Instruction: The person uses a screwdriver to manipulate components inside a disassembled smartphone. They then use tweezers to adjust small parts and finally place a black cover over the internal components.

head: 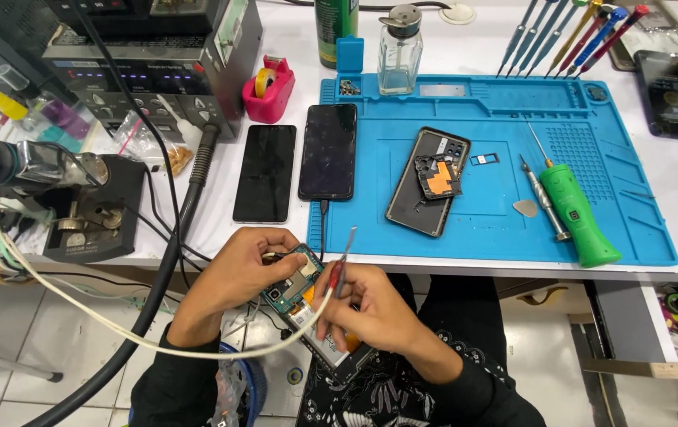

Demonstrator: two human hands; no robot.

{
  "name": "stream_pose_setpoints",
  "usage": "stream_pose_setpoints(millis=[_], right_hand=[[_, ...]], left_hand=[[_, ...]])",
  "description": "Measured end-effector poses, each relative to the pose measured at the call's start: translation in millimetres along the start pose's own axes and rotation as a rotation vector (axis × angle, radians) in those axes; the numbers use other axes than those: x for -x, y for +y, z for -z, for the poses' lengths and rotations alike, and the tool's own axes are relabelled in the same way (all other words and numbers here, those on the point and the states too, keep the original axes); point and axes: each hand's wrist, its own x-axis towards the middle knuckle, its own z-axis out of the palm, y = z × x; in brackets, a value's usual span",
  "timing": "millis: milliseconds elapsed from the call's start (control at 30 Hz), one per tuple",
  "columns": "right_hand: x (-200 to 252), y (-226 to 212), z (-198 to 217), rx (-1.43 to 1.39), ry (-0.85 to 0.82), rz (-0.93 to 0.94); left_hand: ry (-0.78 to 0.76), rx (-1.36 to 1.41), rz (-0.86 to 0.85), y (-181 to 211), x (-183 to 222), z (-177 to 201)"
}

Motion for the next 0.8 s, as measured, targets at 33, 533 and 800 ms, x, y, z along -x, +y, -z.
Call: stream_pose_setpoints(millis=[33,533,800], right_hand=[[1,-3,2,0.001,0.002,0.0],[8,10,8,0.013,0.114,0.098],[7,8,4,-0.111,0.294,0.141]], left_hand=[[-0.002,0.001,-0.001,1,-1,-1],[0.091,-0.109,0.099,20,-4,-18],[0.493,-0.119,-0.272,1,2,-27]])
